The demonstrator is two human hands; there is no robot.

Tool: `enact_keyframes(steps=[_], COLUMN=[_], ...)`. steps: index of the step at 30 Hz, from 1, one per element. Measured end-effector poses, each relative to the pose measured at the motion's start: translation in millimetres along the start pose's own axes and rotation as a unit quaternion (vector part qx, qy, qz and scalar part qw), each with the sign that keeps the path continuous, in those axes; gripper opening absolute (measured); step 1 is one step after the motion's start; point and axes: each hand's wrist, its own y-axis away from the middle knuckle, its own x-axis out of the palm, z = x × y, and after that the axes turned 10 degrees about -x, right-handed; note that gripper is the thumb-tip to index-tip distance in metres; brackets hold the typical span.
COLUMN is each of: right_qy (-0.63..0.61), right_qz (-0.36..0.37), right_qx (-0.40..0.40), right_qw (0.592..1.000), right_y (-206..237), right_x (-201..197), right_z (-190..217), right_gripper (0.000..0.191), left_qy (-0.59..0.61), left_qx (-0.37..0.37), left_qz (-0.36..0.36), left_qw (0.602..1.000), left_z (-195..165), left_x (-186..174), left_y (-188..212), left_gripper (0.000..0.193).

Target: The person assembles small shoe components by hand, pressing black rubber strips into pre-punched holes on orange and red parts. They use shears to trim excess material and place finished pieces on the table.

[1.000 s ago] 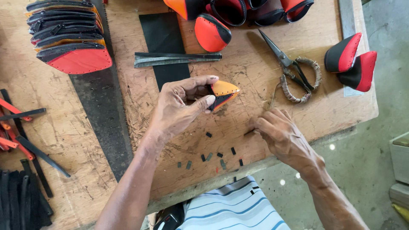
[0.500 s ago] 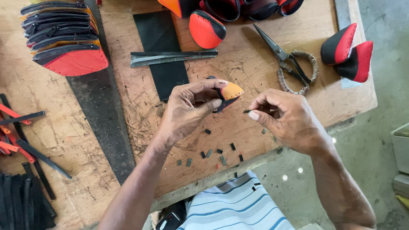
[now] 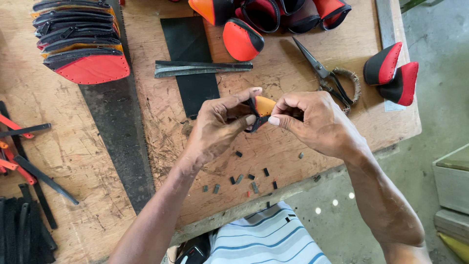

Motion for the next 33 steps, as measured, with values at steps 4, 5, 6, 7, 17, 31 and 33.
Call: enact_keyframes(steps=[4, 5, 6, 7, 17, 31, 33], right_qy=[-0.008, -0.010, -0.011, -0.002, 0.074, 0.107, 0.115], right_qz=[-0.007, -0.008, -0.010, -0.004, 0.030, 0.060, 0.051], right_qx=[-0.010, -0.011, -0.011, 0.003, 0.007, 0.144, 0.154], right_qw=[1.000, 1.000, 1.000, 1.000, 0.997, 0.982, 0.980], right_y=[-2, -3, -4, -5, -8, -13, -13], right_x=[1, 2, 2, 2, -1, -2, -1], right_z=[1, 1, 1, 2, 8, 38, 42], right_gripper=[0.018, 0.018, 0.017, 0.018, 0.023, 0.023, 0.024], left_qy=[0.019, 0.010, 0.000, 0.008, -0.022, -0.029, -0.037], left_qx=[0.005, 0.004, 0.004, 0.002, -0.001, -0.020, -0.011], left_qz=[0.005, 0.001, -0.002, 0.000, -0.010, -0.004, 0.001], left_qw=[1.000, 1.000, 1.000, 1.000, 1.000, 0.999, 0.999], left_z=[0, 1, 1, 1, -2, -7, -9], left_x=[-3, -3, -3, -2, -1, 4, 5], left_y=[-1, -1, -2, -2, 1, 5, 5], left_gripper=[0.051, 0.051, 0.051, 0.051, 0.051, 0.054, 0.053])
